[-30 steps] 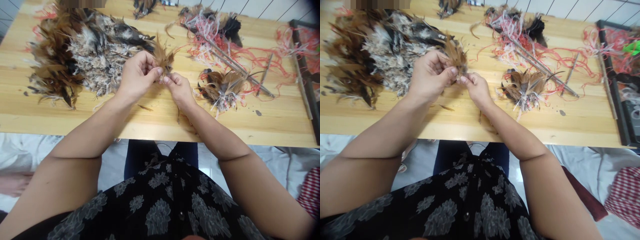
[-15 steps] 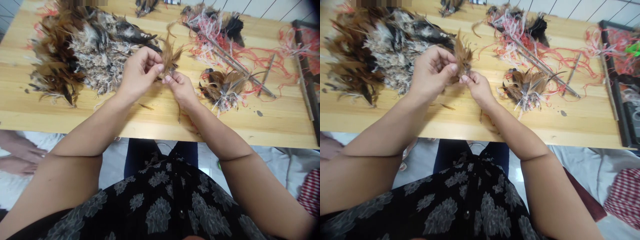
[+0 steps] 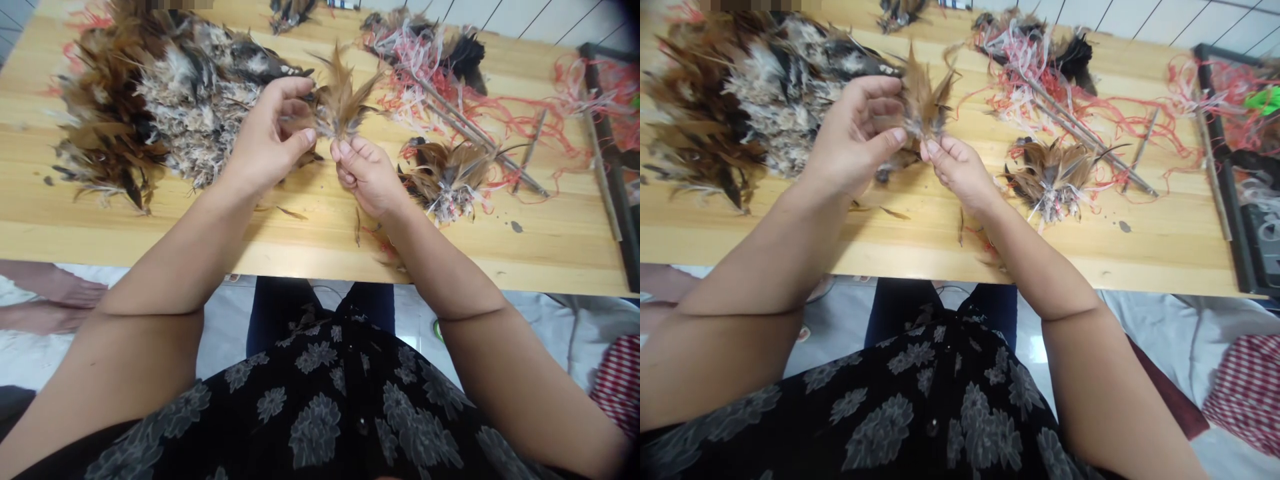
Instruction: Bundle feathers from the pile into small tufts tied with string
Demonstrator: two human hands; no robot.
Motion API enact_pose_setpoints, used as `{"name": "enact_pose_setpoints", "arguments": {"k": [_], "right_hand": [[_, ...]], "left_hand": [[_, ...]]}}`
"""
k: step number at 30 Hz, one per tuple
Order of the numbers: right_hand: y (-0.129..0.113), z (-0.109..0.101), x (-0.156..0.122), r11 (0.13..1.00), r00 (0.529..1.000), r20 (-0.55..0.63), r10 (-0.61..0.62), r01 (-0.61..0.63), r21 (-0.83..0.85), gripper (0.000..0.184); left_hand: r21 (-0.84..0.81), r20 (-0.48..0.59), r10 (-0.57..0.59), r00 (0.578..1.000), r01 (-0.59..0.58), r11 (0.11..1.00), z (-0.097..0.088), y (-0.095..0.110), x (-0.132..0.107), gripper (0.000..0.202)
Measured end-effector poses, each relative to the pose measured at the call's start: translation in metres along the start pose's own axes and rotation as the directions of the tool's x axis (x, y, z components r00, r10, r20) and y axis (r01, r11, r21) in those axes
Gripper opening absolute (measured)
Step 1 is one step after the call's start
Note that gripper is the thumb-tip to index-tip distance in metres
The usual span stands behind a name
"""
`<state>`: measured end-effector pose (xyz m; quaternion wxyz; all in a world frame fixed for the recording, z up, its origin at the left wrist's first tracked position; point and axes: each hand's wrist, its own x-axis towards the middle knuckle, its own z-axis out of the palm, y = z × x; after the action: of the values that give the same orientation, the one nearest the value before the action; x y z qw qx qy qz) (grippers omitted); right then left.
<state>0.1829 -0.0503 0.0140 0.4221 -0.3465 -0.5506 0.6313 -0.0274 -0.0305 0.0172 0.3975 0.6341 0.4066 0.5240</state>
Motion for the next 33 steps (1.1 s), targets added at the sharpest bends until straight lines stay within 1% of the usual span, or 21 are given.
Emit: {"name": "enact_pose_setpoints", "arguments": {"k": [2, 4, 6, 9, 11, 13, 14, 16, 18, 20, 22, 24, 26, 28, 31, 33], "right_hand": [[-0.002, 0.001, -0.001, 1.000, 1.000, 0.010, 0.015, -0.015, 0.014, 0.048], [-0.004, 0.000, -0.001, 1.000, 1.000, 0.013, 0.019, -0.019, 0.024, 0.049], [-0.004, 0.000, -0.002, 1.000, 1.000, 0.011, 0.015, -0.016, 0.025, 0.049], [-0.002, -0.002, -0.001, 1.000, 1.000, -0.012, 0.024, -0.024, -0.007, 0.049], [0.002, -0.004, 0.001, 0.998, 0.998, -0.062, 0.032, -0.036, -0.058, 0.045], [0.008, -0.008, 0.003, 0.991, 0.991, -0.130, 0.012, -0.030, -0.133, 0.042], [0.011, -0.010, 0.005, 0.984, 0.987, -0.159, -0.012, -0.017, -0.179, 0.041], [0.018, -0.013, 0.008, 0.958, 0.979, -0.189, -0.076, 0.019, -0.286, 0.041], [0.023, -0.015, 0.010, 0.918, 0.974, -0.180, -0.133, 0.053, -0.393, 0.042], [0.026, -0.016, 0.012, 0.882, 0.976, -0.144, -0.164, 0.080, -0.464, 0.042], [0.028, -0.016, 0.013, 0.867, 0.979, -0.108, -0.171, 0.097, -0.490, 0.041], [0.027, -0.015, 0.013, 0.866, 0.983, -0.086, -0.165, 0.103, -0.488, 0.039], [0.026, -0.014, 0.012, 0.874, 0.983, -0.079, -0.166, 0.110, -0.474, 0.040], [0.026, -0.013, 0.011, 0.882, 0.981, -0.078, -0.176, 0.122, -0.455, 0.043], [0.025, -0.013, 0.009, 0.892, 0.980, -0.074, -0.183, 0.134, -0.432, 0.046], [0.025, -0.013, 0.009, 0.898, 0.982, -0.067, -0.179, 0.135, -0.419, 0.046]], "left_hand": [[-0.082, 0.002, -0.094, 0.996, 0.094, 0.992, 0.002, 0.003, -0.001, 0.078], [-0.149, 0.068, -0.172, 0.983, 0.181, 0.972, 0.006, 0.008, -0.004, 0.068], [-0.170, 0.100, -0.179, 0.979, 0.194, 0.966, 0.012, 0.014, -0.007, 0.055], [-0.099, 0.021, -0.117, 0.993, 0.119, 0.988, 0.017, 0.019, -0.007, 0.048], [-0.005, -0.056, -0.053, 0.997, 0.053, 0.999, 0.016, 0.019, -0.005, 0.047], [0.076, -0.101, 0.023, 0.995, -0.016, 0.997, 0.012, 0.019, -0.004, 0.049], [0.108, -0.090, 0.050, 0.995, -0.040, 0.993, 0.010, 0.020, -0.004, 0.050], [0.149, -0.003, 0.068, 0.998, -0.067, 0.987, 0.007, 0.023, -0.006, 0.050], [0.220, 0.085, 0.081, 0.993, -0.098, 0.971, 0.007, 0.027, -0.010, 0.046], [0.345, 0.119, 0.123, 0.985, -0.157, 0.926, 0.008, 0.031, -0.015, 0.040], [0.489, 0.140, 0.180, 0.974, -0.226, 0.842, 0.008, 0.031, -0.017, 0.032], [0.585, 0.162, 0.216, 0.963, -0.270, 0.765, 0.007, 0.030, -0.017, 0.022], [0.615, 0.160, 0.220, 0.962, -0.272, 0.741, 0.006, 0.030, -0.016, 0.013], [0.592, 0.139, 0.193, 0.971, -0.238, 0.770, 0.006, 0.031, -0.014, 0.014], [0.468, 0.122, 0.078, 0.989, -0.127, 0.874, 0.007, 0.033, -0.013, 0.022], [0.372, 0.118, 0.002, 0.993, -0.046, 0.927, 0.008, 0.034, -0.012, 0.026]]}}
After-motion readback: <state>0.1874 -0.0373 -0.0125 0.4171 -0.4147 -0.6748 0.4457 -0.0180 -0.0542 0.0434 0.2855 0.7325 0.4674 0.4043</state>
